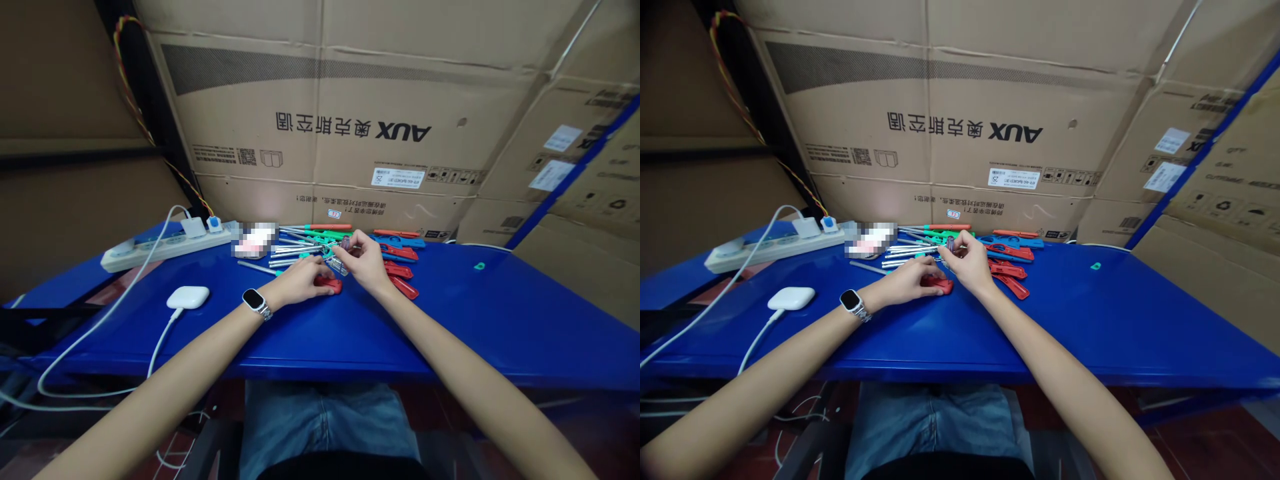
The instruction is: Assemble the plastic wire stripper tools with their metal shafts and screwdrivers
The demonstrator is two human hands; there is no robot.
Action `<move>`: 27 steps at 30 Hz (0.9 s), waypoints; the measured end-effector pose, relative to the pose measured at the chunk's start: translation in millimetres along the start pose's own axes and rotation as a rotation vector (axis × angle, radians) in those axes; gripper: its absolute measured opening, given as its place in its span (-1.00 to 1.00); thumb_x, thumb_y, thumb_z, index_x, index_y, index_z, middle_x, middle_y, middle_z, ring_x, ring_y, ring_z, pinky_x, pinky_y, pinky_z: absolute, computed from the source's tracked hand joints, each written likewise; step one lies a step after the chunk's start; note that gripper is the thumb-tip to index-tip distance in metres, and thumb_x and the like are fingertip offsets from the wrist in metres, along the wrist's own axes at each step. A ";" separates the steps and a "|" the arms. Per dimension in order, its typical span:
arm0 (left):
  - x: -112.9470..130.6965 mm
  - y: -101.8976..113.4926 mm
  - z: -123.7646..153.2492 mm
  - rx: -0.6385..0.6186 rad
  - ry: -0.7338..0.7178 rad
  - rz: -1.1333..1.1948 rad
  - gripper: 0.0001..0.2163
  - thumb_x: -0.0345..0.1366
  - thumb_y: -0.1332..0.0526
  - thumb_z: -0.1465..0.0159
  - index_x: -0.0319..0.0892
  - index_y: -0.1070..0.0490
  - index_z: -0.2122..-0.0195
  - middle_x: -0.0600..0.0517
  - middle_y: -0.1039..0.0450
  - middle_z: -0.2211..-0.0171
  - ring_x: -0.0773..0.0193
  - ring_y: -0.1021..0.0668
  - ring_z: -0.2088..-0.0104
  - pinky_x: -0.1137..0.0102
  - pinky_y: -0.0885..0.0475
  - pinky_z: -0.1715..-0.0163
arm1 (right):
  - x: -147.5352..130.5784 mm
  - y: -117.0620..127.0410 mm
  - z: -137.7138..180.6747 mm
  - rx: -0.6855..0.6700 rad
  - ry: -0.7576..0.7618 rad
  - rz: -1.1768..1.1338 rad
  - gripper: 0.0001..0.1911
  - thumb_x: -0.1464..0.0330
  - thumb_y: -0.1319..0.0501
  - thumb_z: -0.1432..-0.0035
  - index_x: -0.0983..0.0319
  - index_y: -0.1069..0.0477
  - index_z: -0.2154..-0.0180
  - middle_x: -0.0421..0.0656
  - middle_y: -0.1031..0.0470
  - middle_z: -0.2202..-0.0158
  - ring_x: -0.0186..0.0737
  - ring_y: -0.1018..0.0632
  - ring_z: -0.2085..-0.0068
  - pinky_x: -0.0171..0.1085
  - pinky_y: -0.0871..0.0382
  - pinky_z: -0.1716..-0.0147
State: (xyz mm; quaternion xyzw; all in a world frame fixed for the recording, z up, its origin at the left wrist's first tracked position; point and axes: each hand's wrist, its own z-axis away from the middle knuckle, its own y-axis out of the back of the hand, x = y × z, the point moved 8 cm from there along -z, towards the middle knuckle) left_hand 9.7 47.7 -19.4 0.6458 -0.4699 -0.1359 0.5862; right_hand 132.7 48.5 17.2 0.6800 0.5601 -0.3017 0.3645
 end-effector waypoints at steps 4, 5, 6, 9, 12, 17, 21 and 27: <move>1.8 -0.1 0.9 -0.025 0.021 -0.010 -0.70 -0.07 -0.31 -0.24 -0.16 -0.56 0.12 -0.08 -0.45 0.18 0.04 -0.50 0.14 0.26 -0.37 0.15 | -1.6 6.2 -4.1 0.001 -0.040 -0.076 -0.48 0.04 -0.43 0.10 0.14 -0.13 0.49 -0.31 -0.25 0.57 -0.37 -0.32 0.60 -0.30 -0.21 0.61; 2.8 0.1 1.2 -0.033 0.021 -0.018 -0.69 -0.06 -0.32 -0.24 -0.17 -0.56 0.12 -0.08 -0.45 0.18 0.03 -0.50 0.13 0.25 -0.36 0.14 | -2.5 9.0 -5.7 0.003 -0.053 -0.082 -0.46 0.01 -0.43 0.12 0.14 -0.13 0.49 -0.32 -0.26 0.59 -0.37 -0.32 0.61 -0.30 -0.20 0.63; 3.7 0.4 1.6 -0.038 0.020 -0.029 -0.68 -0.06 -0.31 -0.23 -0.17 -0.55 0.11 -0.08 -0.45 0.17 0.02 -0.49 0.11 0.25 -0.36 0.13 | -3.4 12.4 -7.2 0.005 -0.064 -0.082 -0.45 -0.01 -0.43 0.13 0.14 -0.13 0.49 -0.32 -0.27 0.60 -0.36 -0.33 0.63 -0.31 -0.19 0.64; 4.0 1.8 3.0 -0.054 0.030 -0.071 -0.64 -0.03 -0.31 -0.23 -0.17 -0.54 0.08 -0.08 -0.45 0.15 0.00 -0.48 0.08 0.23 -0.36 0.09 | -2.9 22.4 -10.3 -0.026 -0.112 -0.025 -0.46 -0.05 -0.39 0.08 0.14 -0.13 0.49 -0.34 -0.29 0.66 -0.36 -0.36 0.66 -0.34 -0.19 0.66; -0.2 3.5 4.9 -0.069 0.063 -0.086 -0.62 0.01 -0.30 -0.22 -0.15 -0.54 0.08 -0.08 -0.44 0.11 0.02 -0.48 0.07 0.22 -0.36 0.06 | 8.5 25.0 -5.4 -0.179 -0.247 0.155 -0.52 0.00 -0.34 -0.03 0.17 -0.17 0.53 -0.31 -0.34 0.70 -0.38 -0.37 0.68 -0.37 -0.19 0.67; -11.8 7.7 7.6 -0.091 0.133 -0.072 -0.55 0.02 -0.36 -0.14 -0.13 -0.52 0.04 -0.08 -0.44 0.07 0.01 -0.48 0.06 0.22 -0.36 0.04 | 36.1 25.7 19.2 -0.459 -0.555 0.519 -0.54 0.15 -0.28 -0.16 0.21 -0.22 0.65 -0.19 -0.43 0.68 -0.35 -0.41 0.68 -0.35 -0.21 0.67; -15.7 9.7 8.0 -0.109 0.119 -0.067 -0.63 0.00 -0.34 -0.15 -0.13 -0.54 0.13 -0.05 -0.47 0.15 0.06 -0.50 0.15 0.27 -0.36 0.14 | 41.2 27.6 22.3 -0.484 -0.566 0.743 -0.51 0.17 -0.27 -0.16 0.20 -0.25 0.72 -0.14 -0.45 0.68 -0.30 -0.42 0.67 -0.28 -0.27 0.60; -10.3 11.6 8.0 -0.102 0.040 -0.053 -0.72 -0.06 -0.30 -0.25 -0.16 -0.52 0.17 -0.03 -0.49 0.21 0.13 -0.49 0.21 0.32 -0.34 0.21 | 53.4 26.7 24.7 -0.520 -0.566 0.902 -0.53 0.11 -0.24 -0.15 0.19 -0.29 0.69 -0.10 -0.49 0.62 -0.20 -0.49 0.57 -0.23 -0.28 0.52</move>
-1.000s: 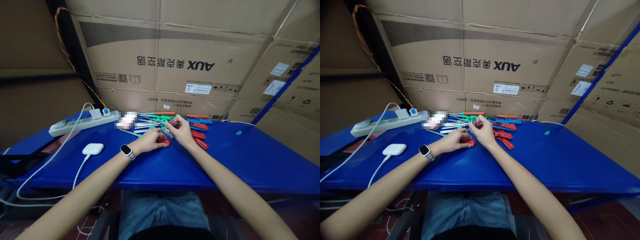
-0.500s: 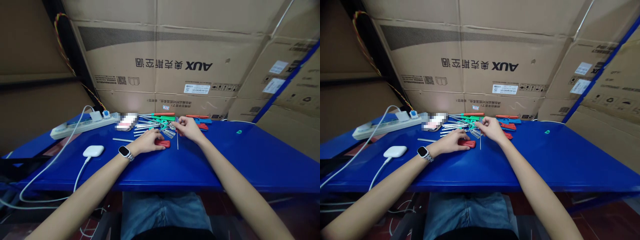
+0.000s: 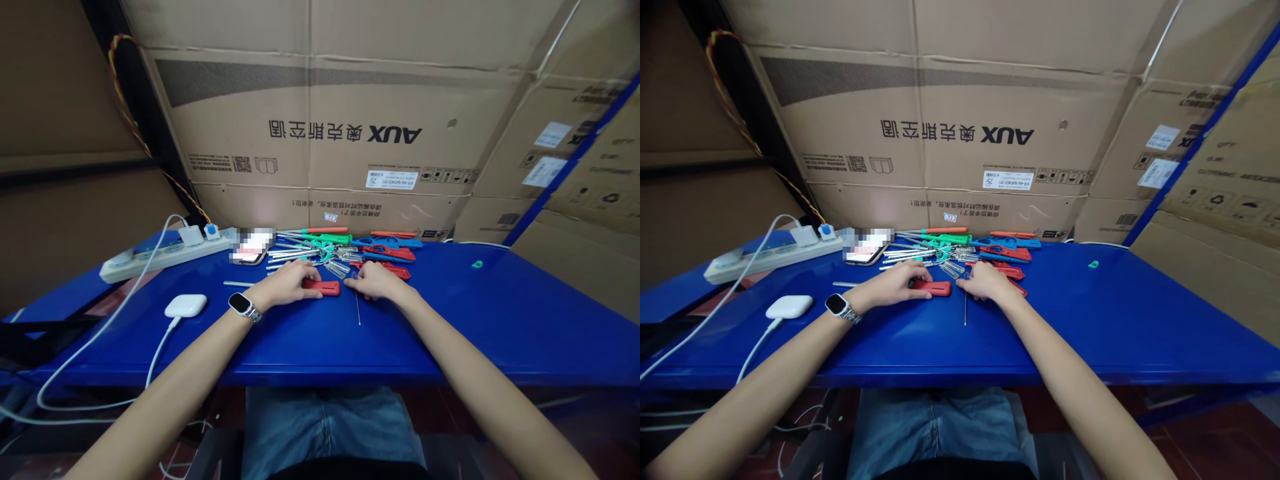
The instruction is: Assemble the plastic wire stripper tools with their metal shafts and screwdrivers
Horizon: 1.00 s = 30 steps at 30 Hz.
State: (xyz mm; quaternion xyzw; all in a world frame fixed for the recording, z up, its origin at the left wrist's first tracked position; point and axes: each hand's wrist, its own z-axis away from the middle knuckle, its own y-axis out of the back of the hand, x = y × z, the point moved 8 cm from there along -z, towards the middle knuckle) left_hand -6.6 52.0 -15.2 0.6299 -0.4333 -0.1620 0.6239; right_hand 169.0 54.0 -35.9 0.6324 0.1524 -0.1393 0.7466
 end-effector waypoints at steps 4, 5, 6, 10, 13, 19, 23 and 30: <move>10.2 3.7 0.5 0.051 -0.051 -0.020 -0.72 -0.07 -0.26 -0.31 -0.17 -0.49 0.12 -0.04 -0.48 0.19 0.15 -0.50 0.21 0.32 -0.35 0.20 | -0.2 17.6 2.8 0.195 0.036 0.079 -0.55 0.03 -0.25 -0.12 0.18 -0.29 0.61 -0.13 -0.46 0.56 -0.18 -0.46 0.49 -0.26 -0.17 0.51; 13.8 4.7 0.6 0.071 -0.064 -0.037 -0.72 -0.07 -0.25 -0.32 -0.17 -0.48 0.10 -0.04 -0.47 0.18 0.15 -0.50 0.22 0.32 -0.35 0.21 | -3.0 24.3 5.3 0.266 0.074 0.045 -0.55 0.01 -0.23 -0.14 0.19 -0.29 0.57 -0.14 -0.46 0.55 -0.20 -0.45 0.48 -0.27 -0.15 0.51; 17.9 5.6 0.7 0.093 -0.079 -0.059 -0.72 -0.07 -0.24 -0.33 -0.17 -0.48 0.10 -0.05 -0.46 0.17 0.16 -0.50 0.22 0.32 -0.36 0.21 | -6.9 29.9 8.4 0.327 0.129 -0.020 -0.55 -0.01 -0.19 -0.18 0.19 -0.29 0.54 -0.16 -0.45 0.53 -0.22 -0.44 0.48 -0.28 -0.15 0.50; 36.6 7.1 1.9 0.151 -0.163 -0.190 -0.77 -0.13 -0.19 -0.38 -0.17 -0.46 0.09 -0.07 -0.42 0.12 0.15 -0.50 0.19 0.28 -0.37 0.16 | -33.4 25.0 18.6 0.249 0.444 -0.321 -0.56 -0.03 -0.08 -0.26 0.21 -0.36 0.38 -0.19 -0.47 0.46 -0.27 -0.44 0.43 -0.30 -0.26 0.43; 45.3 11.1 2.7 0.191 -0.213 -0.269 -0.79 -0.18 -0.17 -0.40 -0.14 -0.45 0.04 -0.07 -0.42 0.10 0.13 -0.50 0.12 0.24 -0.37 0.09 | -46.9 6.7 21.2 0.032 0.548 -0.491 -0.61 0.02 -0.11 -0.26 0.22 -0.39 0.30 -0.21 -0.46 0.46 -0.28 -0.47 0.44 -0.30 -0.34 0.42; 43.1 34.9 -4.7 0.391 -0.229 -0.287 -0.74 -0.24 -0.17 -0.39 -0.09 -0.36 -0.09 -0.08 -0.42 0.01 0.08 -0.49 -0.01 0.15 -0.42 0.01 | -33.4 15.3 5.0 0.031 0.463 -0.870 -0.56 -0.02 -0.21 -0.17 0.20 -0.36 0.15 -0.30 -0.38 0.56 -0.37 -0.40 0.61 -0.41 -0.24 0.68; 26.5 44.7 -11.5 0.529 -0.160 -0.305 -0.59 -0.46 -0.14 -0.33 -0.12 -0.23 -0.20 -0.17 -0.29 -0.17 0.00 -0.40 -0.17 0.06 -0.40 -0.10 | -6.0 48.7 -21.0 0.232 0.267 -0.969 -0.74 0.15 -0.20 -0.24 0.22 -0.39 0.23 -0.32 -0.29 0.62 -0.40 -0.34 0.64 -0.44 -0.25 0.72; 6.3 15.6 -21.3 0.429 -0.077 -0.301 -0.48 -0.56 -0.03 -0.29 -0.18 -0.12 -0.28 -0.27 -0.16 -0.30 -0.04 -0.29 -0.29 -0.01 -0.33 -0.20 | 11.7 96.3 -76.4 0.461 0.046 -0.788 -0.82 0.42 -0.04 -0.33 0.25 -0.39 0.27 -0.30 -0.27 0.60 -0.43 -0.29 0.63 -0.43 -0.31 0.65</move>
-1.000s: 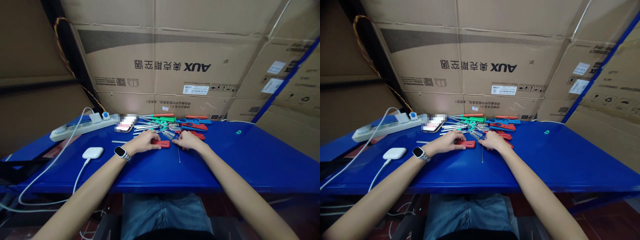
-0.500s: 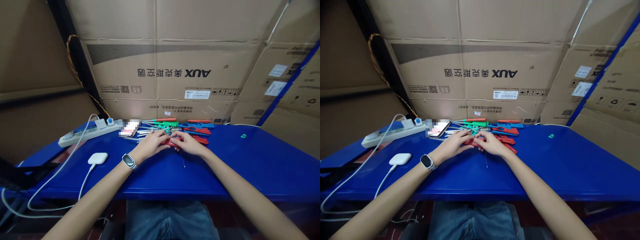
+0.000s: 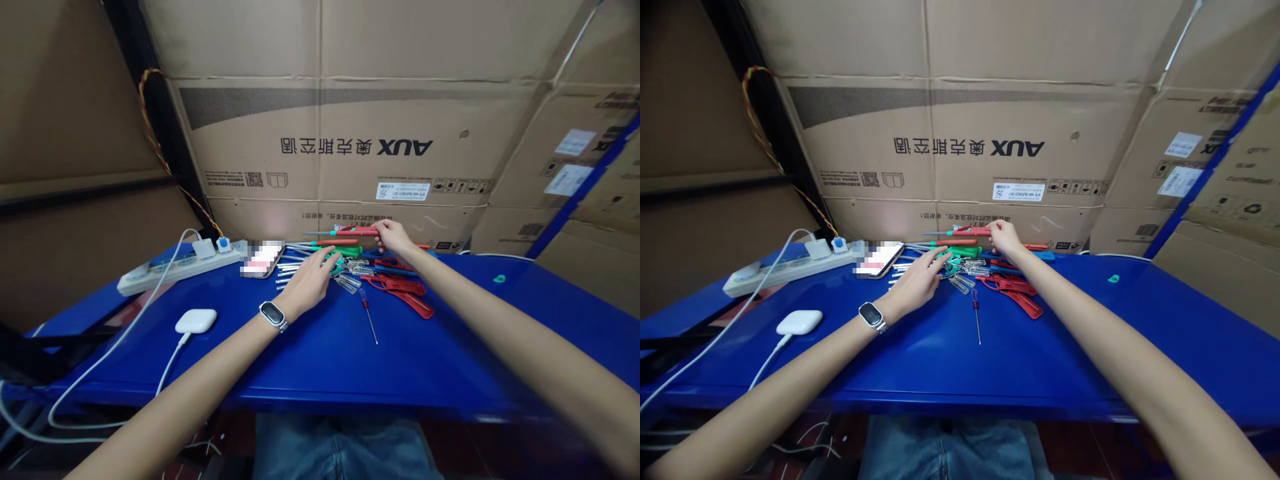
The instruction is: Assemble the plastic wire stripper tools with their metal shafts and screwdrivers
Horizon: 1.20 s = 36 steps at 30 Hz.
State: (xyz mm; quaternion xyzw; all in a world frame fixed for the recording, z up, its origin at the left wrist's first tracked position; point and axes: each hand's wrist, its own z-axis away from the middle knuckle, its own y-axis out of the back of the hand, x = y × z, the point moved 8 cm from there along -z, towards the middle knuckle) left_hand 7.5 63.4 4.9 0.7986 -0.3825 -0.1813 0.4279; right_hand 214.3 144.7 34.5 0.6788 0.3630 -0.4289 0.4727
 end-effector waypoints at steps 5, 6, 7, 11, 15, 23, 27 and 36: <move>-6.3 -7.3 0.6 -0.046 0.049 -0.007 -0.52 -0.52 -0.02 -0.31 -0.18 -0.18 -0.26 -0.25 -0.18 -0.30 -0.04 -0.28 -0.31 -0.02 -0.31 -0.23 | -2.4 -29.3 -29.6 -0.023 0.000 0.101 -0.82 0.40 -0.06 -0.32 0.25 -0.44 0.23 -0.28 -0.33 0.58 -0.42 -0.33 0.62 -0.41 -0.36 0.59; -10.0 -6.9 -0.7 -0.051 0.058 -0.015 -0.52 -0.52 -0.02 -0.30 -0.19 -0.18 -0.26 -0.25 -0.18 -0.30 -0.03 -0.28 -0.31 -0.01 -0.31 -0.23 | -2.0 -34.7 -33.8 -0.022 -0.002 0.122 -0.83 0.38 -0.07 -0.32 0.25 -0.44 0.21 -0.27 -0.36 0.57 -0.43 -0.33 0.62 -0.42 -0.35 0.59; -14.5 -6.4 -3.0 -0.057 0.067 -0.028 -0.52 -0.52 -0.01 -0.30 -0.21 -0.19 -0.26 -0.24 -0.18 -0.31 -0.03 -0.28 -0.31 0.00 -0.30 -0.23 | -0.9 -39.4 -37.4 -0.020 -0.008 0.144 -0.84 0.37 -0.09 -0.32 0.26 -0.43 0.20 -0.27 -0.38 0.56 -0.44 -0.33 0.63 -0.42 -0.34 0.60; -37.3 -7.6 -23.4 -0.075 0.123 -0.055 -0.52 -0.50 -0.01 -0.29 -0.29 -0.20 -0.26 -0.27 -0.16 -0.32 -0.02 -0.30 -0.30 0.07 -0.27 -0.27 | 8.0 -50.5 -47.0 -0.016 -0.044 0.234 -0.84 0.35 -0.18 -0.26 0.24 -0.39 0.12 -0.26 -0.47 0.51 -0.45 -0.35 0.63 -0.43 -0.31 0.58; -64.7 -27.1 -49.1 -0.189 0.284 -0.050 -0.47 -0.45 -0.05 -0.29 -0.37 -0.13 -0.31 -0.35 -0.04 -0.37 -0.10 -0.19 -0.36 0.04 -0.16 -0.32 | 14.0 -49.8 -47.9 -0.003 -0.051 0.343 -0.79 0.29 -0.23 -0.23 0.23 -0.37 0.12 -0.17 -0.56 0.38 -0.36 -0.50 0.47 -0.36 -0.40 0.41; -80.5 -50.1 -59.3 -0.270 0.409 -0.015 -0.53 -0.30 -0.01 -0.39 -0.30 -0.15 -0.30 -0.31 -0.05 -0.38 -0.12 -0.17 -0.37 -0.03 -0.14 -0.29 | 6.1 -44.9 -28.6 0.031 0.095 0.671 -0.57 0.02 -0.12 -0.26 0.16 -0.33 0.01 0.08 -0.52 -0.02 0.10 -0.53 -0.02 -0.01 -0.35 0.02; -76.5 -37.0 -56.7 -0.218 0.401 -0.007 -0.57 -0.30 0.04 -0.41 -0.27 -0.18 -0.28 -0.26 -0.08 -0.37 -0.05 -0.18 -0.37 -0.01 -0.13 -0.30 | 5.1 -32.0 -15.1 0.039 0.092 0.672 -0.49 -0.04 0.06 -0.32 0.16 -0.32 -0.03 0.08 -0.55 0.04 0.12 -0.54 0.01 -0.03 -0.34 0.08; -24.1 1.2 -10.4 -0.080 0.127 0.058 -0.79 -0.31 -0.02 -0.39 -0.17 -0.44 0.12 -0.10 -0.46 0.10 0.03 -0.47 0.03 0.12 -0.38 0.02 | 5.7 -11.4 60.2 -0.056 0.328 0.626 -0.73 0.18 -0.09 -0.25 0.18 -0.43 0.38 -0.19 -0.54 0.45 -0.22 -0.50 0.39 -0.32 -0.13 0.44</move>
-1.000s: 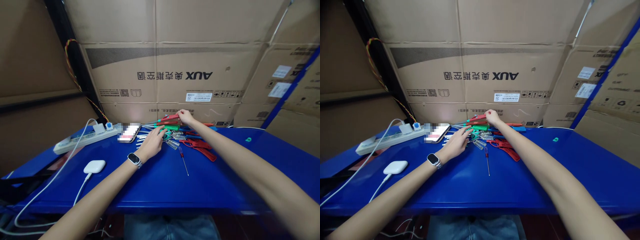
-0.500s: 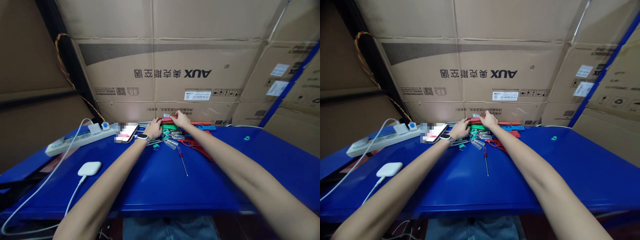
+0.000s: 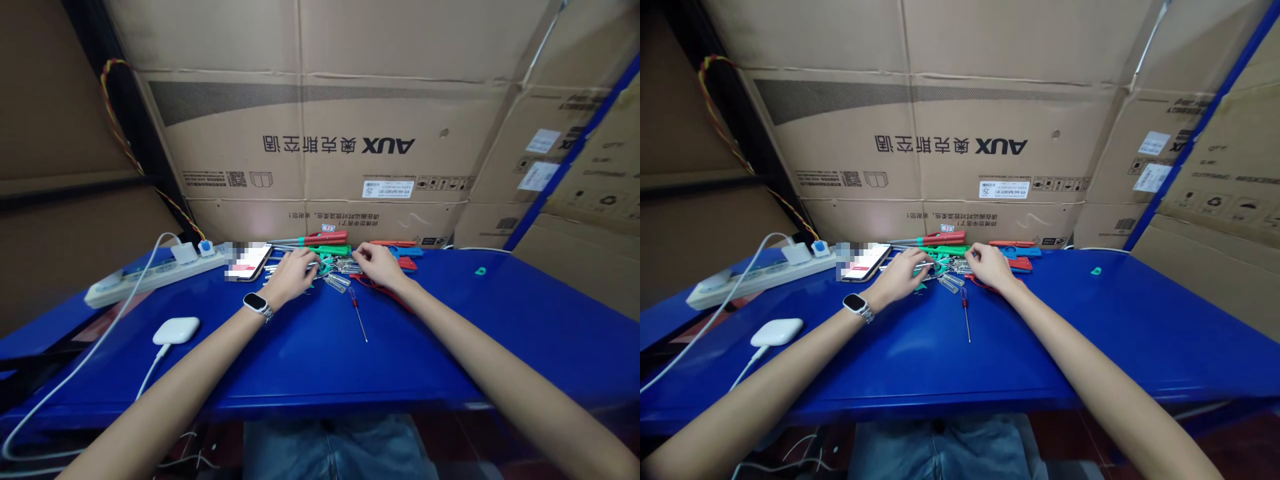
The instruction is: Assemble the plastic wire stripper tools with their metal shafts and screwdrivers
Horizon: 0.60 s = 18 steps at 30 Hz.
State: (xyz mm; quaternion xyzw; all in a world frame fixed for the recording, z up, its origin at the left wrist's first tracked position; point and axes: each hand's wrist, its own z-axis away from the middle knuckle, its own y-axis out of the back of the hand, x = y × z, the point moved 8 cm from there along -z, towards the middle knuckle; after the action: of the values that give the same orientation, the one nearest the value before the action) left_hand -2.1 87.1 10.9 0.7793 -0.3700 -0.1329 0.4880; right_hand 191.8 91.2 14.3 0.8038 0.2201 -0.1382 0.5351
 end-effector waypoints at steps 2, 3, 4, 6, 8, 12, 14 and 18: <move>3.7 -3.7 11.4 -0.033 0.002 0.057 -0.81 -0.29 -0.06 -0.38 -0.17 -0.45 0.15 -0.08 -0.48 0.14 0.05 -0.49 0.07 0.15 -0.39 0.04 | -4.0 -3.9 13.7 0.001 0.021 -0.024 -0.74 0.20 -0.10 -0.24 0.18 -0.42 0.40 -0.21 -0.53 0.47 -0.26 -0.47 0.44 -0.33 -0.11 0.46; 5.4 -6.0 14.9 -0.049 0.000 0.085 -0.82 -0.28 -0.08 -0.38 -0.17 -0.46 0.15 -0.07 -0.48 0.16 0.06 -0.49 0.08 0.16 -0.39 0.04 | -6.6 -6.6 19.0 -0.007 0.032 -0.031 -0.75 0.20 -0.11 -0.23 0.18 -0.43 0.40 -0.22 -0.53 0.47 -0.27 -0.47 0.44 -0.33 -0.11 0.46; 6.9 -8.2 17.0 -0.061 -0.005 0.106 -0.82 -0.28 -0.09 -0.37 -0.17 -0.46 0.15 -0.07 -0.48 0.17 0.06 -0.49 0.08 0.17 -0.39 0.04 | -9.4 -8.9 23.4 -0.016 0.042 -0.033 -0.75 0.20 -0.12 -0.23 0.18 -0.44 0.39 -0.23 -0.54 0.47 -0.27 -0.48 0.44 -0.33 -0.11 0.46; 8.2 -11.2 17.4 -0.074 -0.011 0.119 -0.82 -0.29 -0.09 -0.37 -0.17 -0.47 0.14 -0.07 -0.48 0.19 0.06 -0.49 0.08 0.16 -0.40 0.04 | -15.3 -13.1 30.2 -0.042 0.065 -0.021 -0.77 0.20 -0.14 -0.22 0.16 -0.47 0.36 -0.24 -0.56 0.45 -0.27 -0.50 0.42 -0.33 -0.11 0.45; 5.5 -10.9 15.0 -0.064 0.001 0.107 -0.81 -0.30 -0.07 -0.37 -0.17 -0.47 0.16 -0.08 -0.48 0.18 0.05 -0.50 0.10 0.15 -0.40 0.05 | -20.2 -16.5 34.8 -0.067 0.081 0.008 -0.80 0.22 -0.15 -0.21 0.14 -0.49 0.34 -0.24 -0.58 0.41 -0.26 -0.53 0.38 -0.33 -0.11 0.45; -11.1 -4.8 13.5 -0.032 0.071 0.117 -0.79 -0.29 -0.06 -0.37 -0.18 -0.48 0.18 -0.10 -0.50 0.14 0.04 -0.50 0.08 0.13 -0.39 0.02 | -26.2 -20.7 37.7 -0.110 0.096 0.057 -0.81 0.24 -0.16 -0.20 0.14 -0.51 0.33 -0.22 -0.62 0.31 -0.22 -0.55 0.29 -0.33 -0.10 0.45; -18.7 -2.3 15.5 -0.024 0.100 0.139 -0.79 -0.25 -0.08 -0.37 -0.18 -0.49 0.17 -0.10 -0.50 0.13 0.03 -0.51 0.08 0.12 -0.39 0.01 | -25.5 -17.3 35.8 -0.099 0.094 0.073 -0.83 0.27 -0.15 -0.19 0.14 -0.51 0.31 -0.21 -0.63 0.28 -0.20 -0.56 0.26 -0.32 -0.12 0.43; -8.7 -1.9 15.5 -0.023 0.021 0.179 -0.78 -0.23 -0.07 -0.38 -0.17 -0.48 0.17 -0.07 -0.50 0.15 0.07 -0.50 0.09 0.16 -0.38 0.02 | -2.5 5.0 29.5 -0.010 0.009 0.083 -0.80 0.37 -0.13 -0.17 0.12 -0.52 0.23 -0.21 -0.63 0.23 -0.18 -0.56 0.22 -0.30 -0.22 0.35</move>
State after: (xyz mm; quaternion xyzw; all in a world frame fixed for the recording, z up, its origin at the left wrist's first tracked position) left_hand -16.1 83.5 0.3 0.7388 -0.4316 -0.0847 0.5106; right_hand 192.5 61.9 7.9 0.8102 0.1897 -0.1112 0.5433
